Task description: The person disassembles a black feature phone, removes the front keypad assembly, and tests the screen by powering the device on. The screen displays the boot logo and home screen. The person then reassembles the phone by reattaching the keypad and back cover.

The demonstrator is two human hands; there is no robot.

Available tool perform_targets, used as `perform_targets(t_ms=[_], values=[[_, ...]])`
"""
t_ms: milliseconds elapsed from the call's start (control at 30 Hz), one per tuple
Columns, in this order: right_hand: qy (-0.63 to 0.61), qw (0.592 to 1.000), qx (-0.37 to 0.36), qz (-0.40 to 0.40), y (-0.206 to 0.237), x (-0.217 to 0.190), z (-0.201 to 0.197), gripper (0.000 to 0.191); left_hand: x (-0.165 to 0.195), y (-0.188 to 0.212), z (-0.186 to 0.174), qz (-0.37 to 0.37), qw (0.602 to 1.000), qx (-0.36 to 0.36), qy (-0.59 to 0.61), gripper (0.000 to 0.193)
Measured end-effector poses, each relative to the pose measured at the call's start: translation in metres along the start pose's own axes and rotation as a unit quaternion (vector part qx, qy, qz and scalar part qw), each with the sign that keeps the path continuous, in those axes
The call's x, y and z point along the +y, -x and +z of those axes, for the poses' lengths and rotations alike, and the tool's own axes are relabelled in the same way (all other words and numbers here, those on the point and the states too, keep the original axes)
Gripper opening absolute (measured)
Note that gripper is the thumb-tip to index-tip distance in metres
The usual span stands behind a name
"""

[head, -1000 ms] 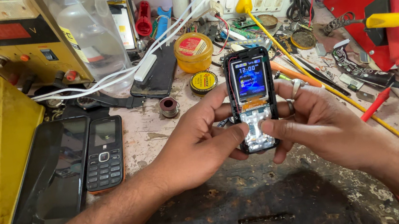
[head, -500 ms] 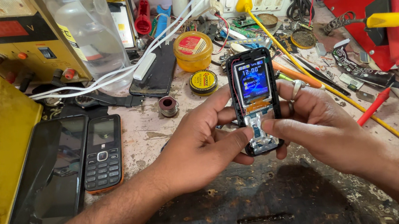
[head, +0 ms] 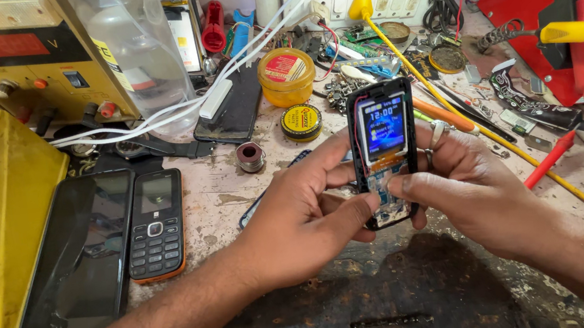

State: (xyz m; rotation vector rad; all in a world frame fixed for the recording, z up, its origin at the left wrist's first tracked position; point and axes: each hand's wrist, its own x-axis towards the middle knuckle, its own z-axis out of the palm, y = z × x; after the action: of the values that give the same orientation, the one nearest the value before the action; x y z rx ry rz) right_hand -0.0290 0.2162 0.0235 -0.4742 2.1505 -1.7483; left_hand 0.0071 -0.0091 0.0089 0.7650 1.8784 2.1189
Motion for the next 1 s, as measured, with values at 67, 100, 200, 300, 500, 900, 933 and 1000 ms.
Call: perform_targets(t_ms=[67, 100, 200, 300, 500, 900, 933, 1000], values=[[0.016, 1.000, -0.009, -0.014, 0.000, 0.000, 0.000, 0.042, 0.000, 0.000, -0.001, -0.002, 1.000, 0.004, -0.001, 0.066], [0.025, 0.999, -0.013, -0.023, 0.000, -0.001, 0.000, 0.041, 0.000, 0.000, -0.001, -0.002, 1.000, 0.006, -0.003, 0.066], [0.014, 1.000, -0.014, -0.013, 0.000, 0.001, 0.000, 0.036, -0.001, -0.003, -0.004, -0.004, 1.000, 0.004, 0.007, 0.067], [0.014, 1.000, -0.009, -0.003, 0.001, 0.003, -0.001, 0.034, -0.001, -0.003, -0.005, -0.010, 1.000, 0.010, -0.004, 0.068], [0.011, 0.999, -0.033, -0.028, -0.002, 0.011, -0.004, 0.032, 0.001, -0.003, -0.005, -0.011, 1.000, 0.003, 0.007, 0.063], [-0.006, 0.999, -0.025, -0.028, -0.001, 0.012, -0.005, 0.033, 0.003, -0.003, -0.005, -0.005, 1.000, -0.005, -0.009, 0.062], [0.000, 0.999, -0.029, -0.023, -0.001, 0.011, -0.005, 0.034, 0.004, -0.003, -0.006, -0.013, 1.000, 0.000, -0.010, 0.064], [0.012, 0.999, -0.036, -0.011, -0.002, 0.008, -0.007, 0.036, 0.003, -0.004, -0.007, -0.031, 0.999, 0.007, -0.009, 0.067]])
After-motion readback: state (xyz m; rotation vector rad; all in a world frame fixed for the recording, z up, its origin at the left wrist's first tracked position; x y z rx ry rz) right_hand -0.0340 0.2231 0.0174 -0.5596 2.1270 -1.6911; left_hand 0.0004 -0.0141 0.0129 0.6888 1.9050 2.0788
